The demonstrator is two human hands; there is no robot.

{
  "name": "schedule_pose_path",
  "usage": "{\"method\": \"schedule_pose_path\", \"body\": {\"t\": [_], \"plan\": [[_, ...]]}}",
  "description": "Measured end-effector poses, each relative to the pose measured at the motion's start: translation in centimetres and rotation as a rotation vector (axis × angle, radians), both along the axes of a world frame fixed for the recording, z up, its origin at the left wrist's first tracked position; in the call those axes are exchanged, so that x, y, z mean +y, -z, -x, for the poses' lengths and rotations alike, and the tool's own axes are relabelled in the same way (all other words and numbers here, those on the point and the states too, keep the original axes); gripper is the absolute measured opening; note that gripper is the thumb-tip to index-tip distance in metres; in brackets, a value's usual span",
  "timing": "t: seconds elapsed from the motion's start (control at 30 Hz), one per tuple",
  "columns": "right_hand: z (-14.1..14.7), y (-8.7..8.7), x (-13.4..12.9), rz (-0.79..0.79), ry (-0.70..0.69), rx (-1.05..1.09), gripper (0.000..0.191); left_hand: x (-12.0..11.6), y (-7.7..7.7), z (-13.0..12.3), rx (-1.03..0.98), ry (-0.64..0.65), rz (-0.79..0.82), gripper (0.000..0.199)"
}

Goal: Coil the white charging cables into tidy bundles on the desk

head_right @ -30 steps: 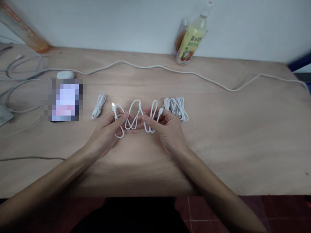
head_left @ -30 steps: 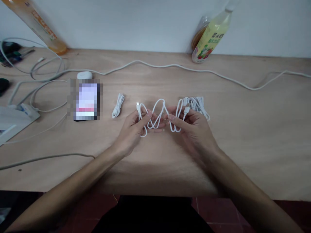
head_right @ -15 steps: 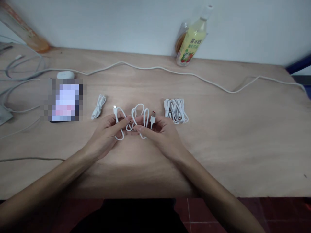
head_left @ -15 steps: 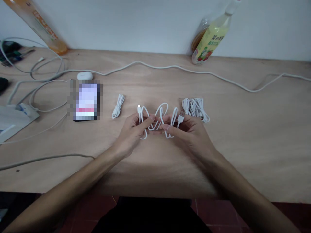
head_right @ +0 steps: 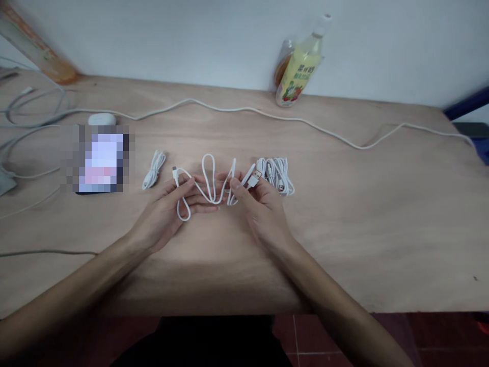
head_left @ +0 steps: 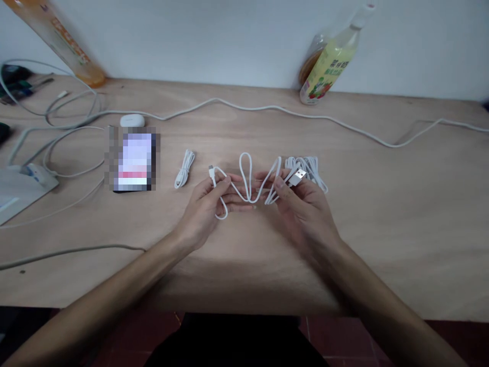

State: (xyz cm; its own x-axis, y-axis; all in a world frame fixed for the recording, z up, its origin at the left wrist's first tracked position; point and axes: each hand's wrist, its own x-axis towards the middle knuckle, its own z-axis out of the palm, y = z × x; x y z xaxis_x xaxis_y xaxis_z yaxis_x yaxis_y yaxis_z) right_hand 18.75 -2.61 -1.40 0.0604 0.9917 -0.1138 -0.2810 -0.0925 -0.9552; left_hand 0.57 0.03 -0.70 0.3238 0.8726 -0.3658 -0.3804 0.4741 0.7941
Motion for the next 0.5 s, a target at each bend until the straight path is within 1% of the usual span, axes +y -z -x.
{"method": "schedule_pose_path", "body": {"t": [0.1,0.2,0.37,0.5], "plan": [[0.1,0.0,0.2,-0.020,0.006,0.032,0.031,-0.1,0.0,0.0,-0.024,0.005,-0.018,0.018],[0.0,0.0,0.2,-0.008,0.035,0.052,0.031,-0.1,-0.1,0.1,-0.042,0.020,-0.018,0.018],[-0.6,0.2,0.4,0.035,0.080,0.095,0.035,0.0,-0.5,0.3,-0.118,0.124,0.073,0.036],[-1.0,0.3,0.6,0.029,0.082,0.148,0.030,0.0,-0.6,0.3,-0.172,0.150,0.077,0.042]]}}
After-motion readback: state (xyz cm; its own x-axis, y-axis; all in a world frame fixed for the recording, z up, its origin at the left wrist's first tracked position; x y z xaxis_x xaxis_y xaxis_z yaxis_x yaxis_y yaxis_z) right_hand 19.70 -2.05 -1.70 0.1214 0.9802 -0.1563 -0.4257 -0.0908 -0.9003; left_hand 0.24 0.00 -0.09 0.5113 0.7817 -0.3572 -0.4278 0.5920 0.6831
